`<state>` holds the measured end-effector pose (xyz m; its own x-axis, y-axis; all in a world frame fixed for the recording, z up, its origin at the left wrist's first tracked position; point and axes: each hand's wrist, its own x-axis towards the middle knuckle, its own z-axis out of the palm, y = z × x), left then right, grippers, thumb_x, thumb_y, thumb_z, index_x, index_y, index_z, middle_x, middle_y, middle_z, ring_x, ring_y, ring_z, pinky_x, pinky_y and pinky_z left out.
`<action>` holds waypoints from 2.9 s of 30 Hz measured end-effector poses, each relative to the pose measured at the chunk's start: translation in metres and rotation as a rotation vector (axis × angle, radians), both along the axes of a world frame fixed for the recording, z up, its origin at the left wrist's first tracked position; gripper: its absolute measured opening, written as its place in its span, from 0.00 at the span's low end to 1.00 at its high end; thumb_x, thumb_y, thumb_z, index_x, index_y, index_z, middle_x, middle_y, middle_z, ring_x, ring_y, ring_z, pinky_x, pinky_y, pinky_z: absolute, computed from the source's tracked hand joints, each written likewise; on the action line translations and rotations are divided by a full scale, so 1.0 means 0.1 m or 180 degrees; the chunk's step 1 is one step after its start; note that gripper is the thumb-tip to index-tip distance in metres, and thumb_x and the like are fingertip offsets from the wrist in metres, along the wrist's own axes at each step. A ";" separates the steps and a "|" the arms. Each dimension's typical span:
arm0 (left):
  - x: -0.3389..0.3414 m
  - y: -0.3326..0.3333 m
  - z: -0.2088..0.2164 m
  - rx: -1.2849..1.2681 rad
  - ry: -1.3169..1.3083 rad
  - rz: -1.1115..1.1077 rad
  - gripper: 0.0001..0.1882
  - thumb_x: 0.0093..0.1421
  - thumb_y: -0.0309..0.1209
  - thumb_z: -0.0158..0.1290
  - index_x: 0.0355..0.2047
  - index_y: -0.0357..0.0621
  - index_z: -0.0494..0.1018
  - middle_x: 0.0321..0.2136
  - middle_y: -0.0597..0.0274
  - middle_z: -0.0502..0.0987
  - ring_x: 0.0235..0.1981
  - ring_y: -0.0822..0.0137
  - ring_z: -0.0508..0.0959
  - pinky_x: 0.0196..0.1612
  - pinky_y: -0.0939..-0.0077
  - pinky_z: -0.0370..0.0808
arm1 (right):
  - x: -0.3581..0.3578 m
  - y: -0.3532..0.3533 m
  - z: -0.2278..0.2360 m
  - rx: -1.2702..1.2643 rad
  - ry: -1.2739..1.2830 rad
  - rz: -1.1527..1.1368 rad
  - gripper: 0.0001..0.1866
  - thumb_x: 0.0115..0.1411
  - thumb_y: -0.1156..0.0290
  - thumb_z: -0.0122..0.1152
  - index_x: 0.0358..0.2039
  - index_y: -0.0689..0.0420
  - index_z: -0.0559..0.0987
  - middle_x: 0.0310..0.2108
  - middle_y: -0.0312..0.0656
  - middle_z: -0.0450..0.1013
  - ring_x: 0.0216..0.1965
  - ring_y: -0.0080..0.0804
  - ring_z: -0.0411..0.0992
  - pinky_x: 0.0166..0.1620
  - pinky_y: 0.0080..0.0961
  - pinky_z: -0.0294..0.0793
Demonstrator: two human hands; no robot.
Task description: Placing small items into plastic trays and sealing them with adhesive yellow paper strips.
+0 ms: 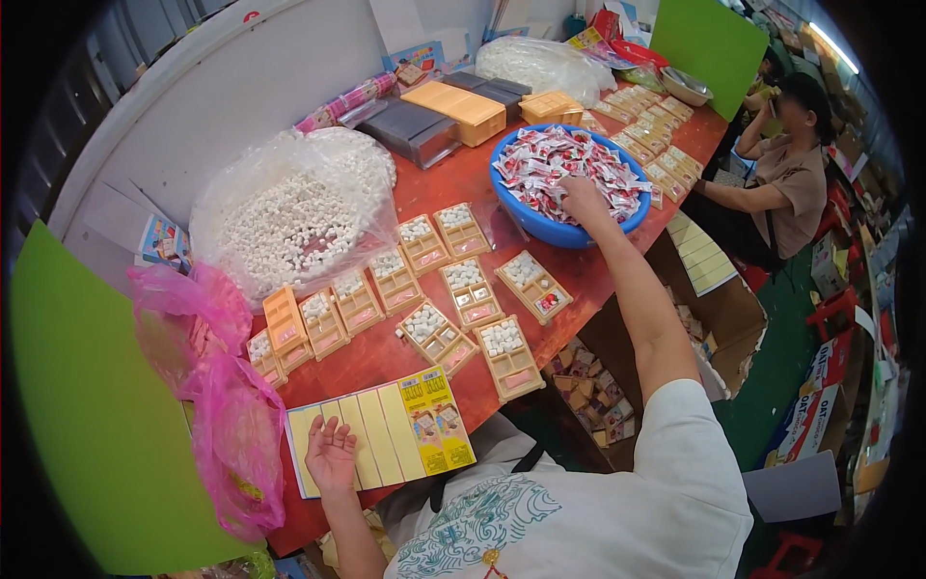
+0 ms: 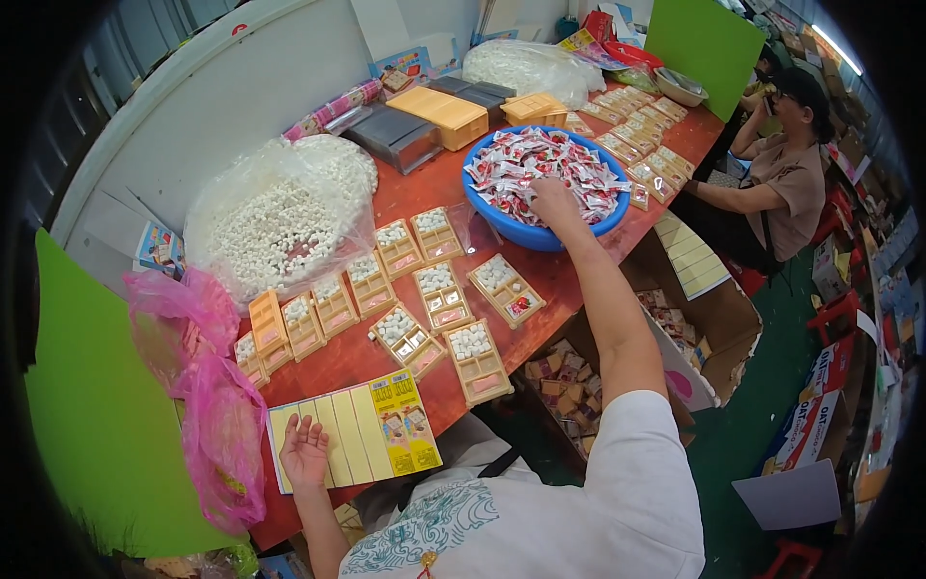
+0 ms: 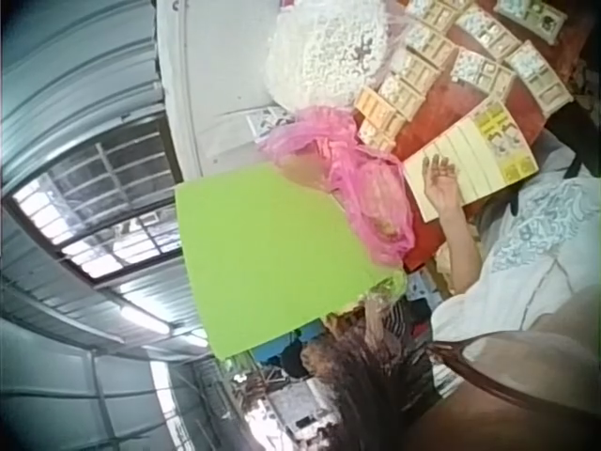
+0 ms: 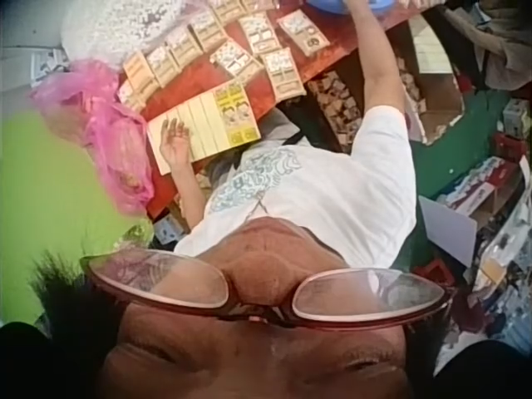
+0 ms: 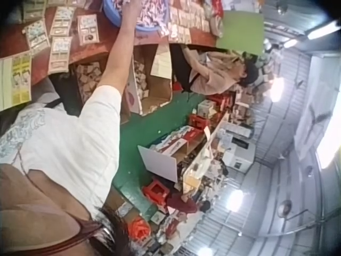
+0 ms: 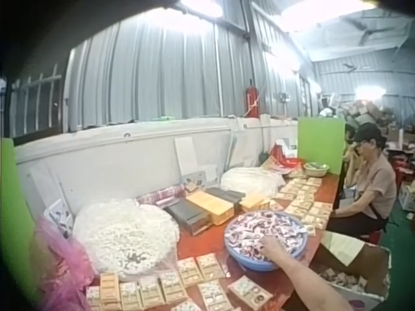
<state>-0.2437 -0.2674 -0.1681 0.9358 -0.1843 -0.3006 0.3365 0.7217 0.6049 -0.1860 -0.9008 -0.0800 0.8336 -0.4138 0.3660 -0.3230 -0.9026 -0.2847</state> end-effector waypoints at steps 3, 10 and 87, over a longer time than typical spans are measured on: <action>-0.04 -0.01 0.03 0.0019 -0.0012 0.0022 0.14 0.64 0.31 0.45 0.49 0.45 0.67 0.41 0.52 0.78 0.39 0.54 0.79 0.39 0.57 0.77 | 0.03 -0.10 0.02 0.0726 -0.0456 -0.0381 0.19 0.43 0.78 0.56 0.40 0.54 0.80 0.38 0.53 0.75 0.38 0.53 0.74 0.47 0.40 0.72; -0.08 -0.22 0.10 0.0039 0.0018 -0.0148 0.15 0.64 0.31 0.44 0.50 0.44 0.66 0.41 0.51 0.78 0.38 0.54 0.79 0.39 0.59 0.77 | -0.04 -0.47 -0.02 0.3390 -0.1961 -0.0390 0.15 0.48 0.82 0.56 0.39 0.59 0.76 0.24 0.35 0.71 0.20 0.25 0.71 0.13 0.17 0.60; 0.24 -0.29 0.08 -0.0771 0.0170 0.0340 0.08 0.54 0.30 0.51 0.35 0.46 0.70 0.25 0.60 0.76 0.21 0.67 0.77 0.17 0.75 0.74 | 0.03 4.07 -0.60 0.3781 0.0869 0.2093 0.07 0.63 0.72 0.53 0.38 0.60 0.76 0.24 0.32 0.73 0.20 0.16 0.68 0.23 0.12 0.63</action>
